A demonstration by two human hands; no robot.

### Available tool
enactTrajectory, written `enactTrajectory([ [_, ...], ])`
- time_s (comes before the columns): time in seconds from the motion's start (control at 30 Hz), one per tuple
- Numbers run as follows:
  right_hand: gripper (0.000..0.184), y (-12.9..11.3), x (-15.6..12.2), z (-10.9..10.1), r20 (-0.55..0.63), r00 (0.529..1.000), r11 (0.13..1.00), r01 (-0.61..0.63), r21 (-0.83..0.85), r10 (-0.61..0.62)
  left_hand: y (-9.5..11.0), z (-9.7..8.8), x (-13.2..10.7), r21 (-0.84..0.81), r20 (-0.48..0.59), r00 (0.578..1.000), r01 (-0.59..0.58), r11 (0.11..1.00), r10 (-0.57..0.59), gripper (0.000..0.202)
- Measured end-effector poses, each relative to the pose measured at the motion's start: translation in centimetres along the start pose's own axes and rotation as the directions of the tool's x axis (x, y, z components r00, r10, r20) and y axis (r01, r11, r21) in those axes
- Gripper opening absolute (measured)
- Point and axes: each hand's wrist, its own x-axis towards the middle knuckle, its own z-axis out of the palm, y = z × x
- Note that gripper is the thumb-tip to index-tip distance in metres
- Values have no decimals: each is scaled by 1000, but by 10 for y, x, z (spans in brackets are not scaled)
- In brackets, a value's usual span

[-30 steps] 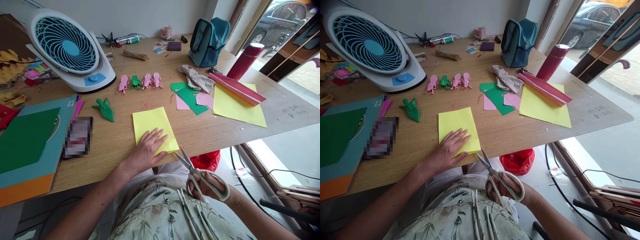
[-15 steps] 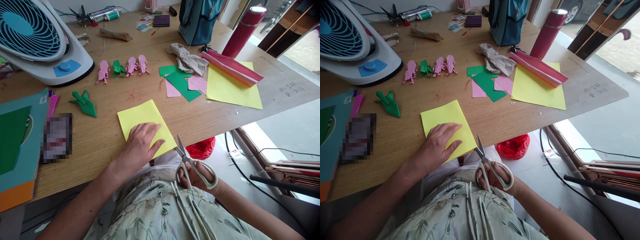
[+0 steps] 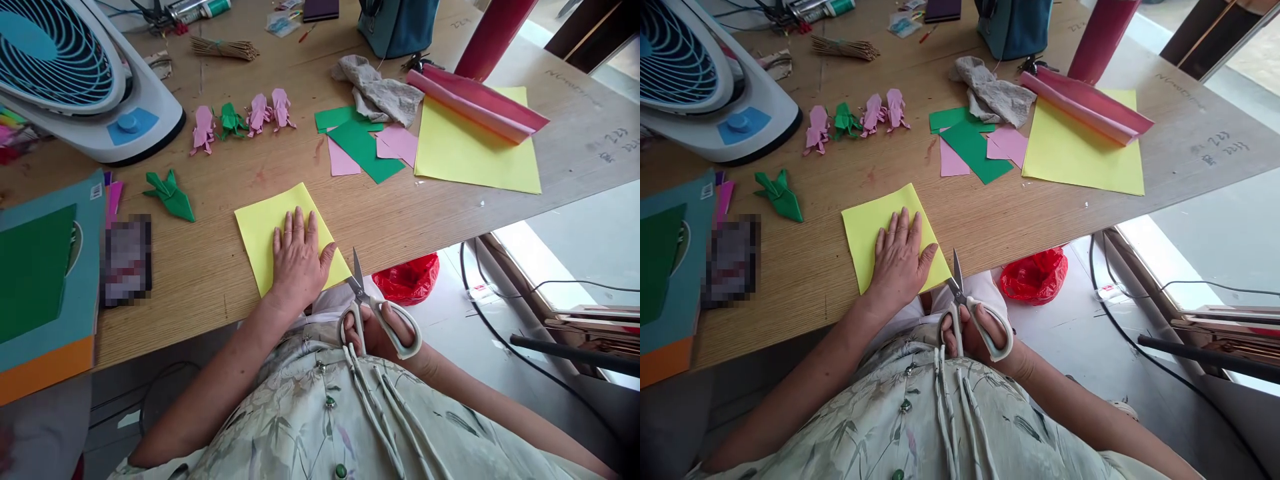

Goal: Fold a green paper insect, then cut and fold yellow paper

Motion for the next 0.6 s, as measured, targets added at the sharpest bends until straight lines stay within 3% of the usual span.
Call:
enactTrajectory([
  [0.17, 58, 10, 2, 1, -66, 996, 998, 57, -1, -57, 1, 0, -1, 4, 14, 1000, -8, 1000, 8, 70],
  [0.6, 56, 22, 0, -4, -112, 992, 998, 60, -14, -61, 0, 1, -2, -41, -20, 999, -36, 998, 35, 71],
])
